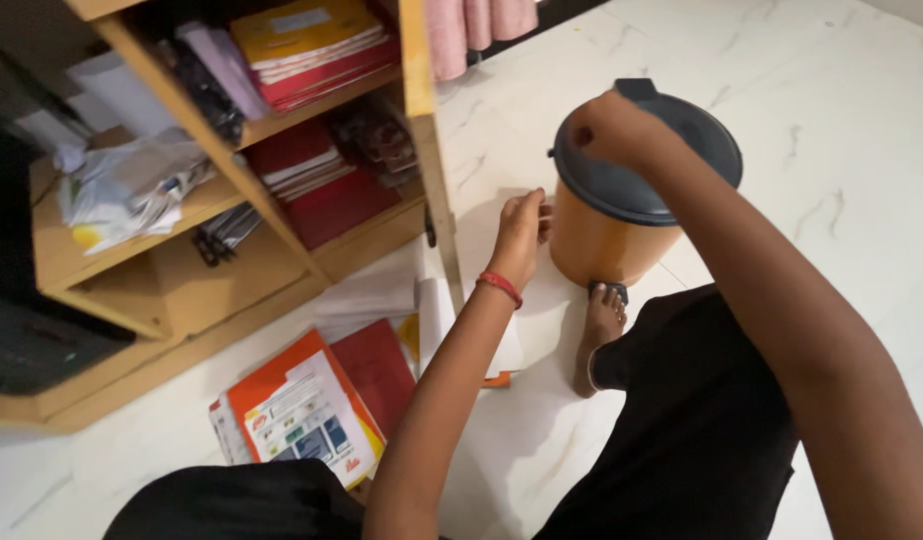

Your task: The person sits on the floor and organizes a pile of papers, notebooks, and envelopes. They sort through the items, place some into a cabinet, and discard others into a nearby trash bin.

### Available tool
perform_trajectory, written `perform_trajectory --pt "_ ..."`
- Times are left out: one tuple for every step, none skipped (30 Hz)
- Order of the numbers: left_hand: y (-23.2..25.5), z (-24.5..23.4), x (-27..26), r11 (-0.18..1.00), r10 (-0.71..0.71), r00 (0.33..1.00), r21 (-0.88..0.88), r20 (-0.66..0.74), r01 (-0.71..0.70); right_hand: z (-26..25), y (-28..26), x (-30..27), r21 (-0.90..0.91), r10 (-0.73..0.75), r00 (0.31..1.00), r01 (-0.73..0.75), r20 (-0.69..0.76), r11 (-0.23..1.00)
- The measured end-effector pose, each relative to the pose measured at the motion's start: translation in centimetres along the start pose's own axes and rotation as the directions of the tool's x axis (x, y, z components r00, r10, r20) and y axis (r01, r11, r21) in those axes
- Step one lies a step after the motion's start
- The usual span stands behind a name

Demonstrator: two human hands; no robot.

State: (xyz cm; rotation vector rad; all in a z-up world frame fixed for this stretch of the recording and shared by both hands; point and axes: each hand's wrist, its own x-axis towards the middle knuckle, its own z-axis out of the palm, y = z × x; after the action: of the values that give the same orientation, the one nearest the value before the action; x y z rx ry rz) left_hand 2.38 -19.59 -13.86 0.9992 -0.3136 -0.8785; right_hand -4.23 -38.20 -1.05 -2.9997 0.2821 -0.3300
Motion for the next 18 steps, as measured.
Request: perform_trajectory --pt "1.0 -0.1 -0.6 1.0 0.018 1.0 0.022 -0.005 -0.018 -0.9 -0.7 0.0 0.041 0.021 0.999 -0.019 -0.034 0.999" --pt "2.0 -0.1 -1.3 0.999 0.031 0.999 0.042 -0.01 -0.031 -2.2 -1.1 -0.1 0.082 0.046 0.997 -0.041 -0.062 0.996" --pt "3.1 0.0 -2.2 0.997 0.045 0.999 0.062 -0.015 -0.044 -3.1 -1.9 -0.1 0.124 0.072 0.994 -0.061 -0.088 0.99" --pt "4.4 0.5 -2.9 0.979 0.178 0.982 0.089 0.058 -0.183 -4.0 -2.7 0.1 0.186 0.051 0.984 -0.018 -0.173 0.982" --pt "5.7 1.1 -3.8 0.941 0.306 0.943 0.108 0.133 -0.321 -4.8 -3.6 0.1 0.244 0.035 0.966 0.03 -0.257 0.969" --pt "7.5 1.8 -4.5 0.88 0.429 0.877 0.117 0.214 -0.46 -5.8 -4.4 0.5 0.294 0.021 0.938 0.087 -0.347 0.952" --pt "9.1 2.4 -5.7 0.85 0.473 0.843 0.121 0.258 -0.514 -6.5 -5.3 0.8 0.307 0.027 0.911 0.111 -0.412 0.945" --pt "10.4 2.7 -7.2 0.816 0.512 0.806 0.125 0.298 -0.564 -6.9 -6.2 1.0 0.322 0.033 0.881 0.137 -0.472 0.937" --pt "12.0 3.2 -8.4 0.779 0.547 0.766 0.128 0.338 -0.613 -7.5 -7.1 1.6 0.335 0.041 0.847 0.165 -0.53 0.928" --pt "13.2 3.4 -9.7 0.771 0.557 0.757 0.128 0.341 -0.624 -7.8 -8.0 2.0 0.417 0.071 0.84 0.192 -0.538 0.889" --pt "14.4 3.5 -10.9 0.762 0.567 0.749 0.127 0.344 -0.635 -8.3 -8.8 2.5 0.494 0.102 0.833 0.219 -0.543 0.842" --pt "15.7 3.6 -11.8 0.748 0.581 0.734 0.124 0.352 -0.652 -8.9 -9.6 3.1 0.561 0.132 0.824 0.249 -0.551 0.79" --pt "16.8 3.5 -12.7 0.68 0.638 0.69 0.171 0.341 -0.713 -9.2 -10.6 3.4 0.56 0.104 0.821 0.284 -0.561 0.778" --pt "17.9 3.3 -13.7 0.604 0.69 0.64 0.218 0.337 -0.766 -9.6 -11.6 3.7 0.559 0.079 0.815 0.32 -0.574 0.765" --pt "19.0 3.0 -14.3 0.522 0.738 0.585 0.265 0.336 -0.811 -10.1 -12.6 4.1 0.557 0.054 0.808 0.354 -0.587 0.751" --pt "19.8 2.6 -14.6 0.546 0.752 0.584 0.208 0.305 -0.811 -10.4 -13.5 4.4 0.518 0.022 0.784 0.388 -0.62 0.762" --pt "20.7 2.0 -14.6 0.566 0.765 0.585 0.15 0.272 -0.81 -10.8 -14.3 4.8 0.477 -0.011 0.758 0.421 -0.652 0.771" --pt "21.2 1.3 -14.7 0.589 0.772 0.591 0.089 0.233 -0.803 -10.9 -15.1 4.8 0.439 -0.042 0.737 0.446 -0.675 0.78"
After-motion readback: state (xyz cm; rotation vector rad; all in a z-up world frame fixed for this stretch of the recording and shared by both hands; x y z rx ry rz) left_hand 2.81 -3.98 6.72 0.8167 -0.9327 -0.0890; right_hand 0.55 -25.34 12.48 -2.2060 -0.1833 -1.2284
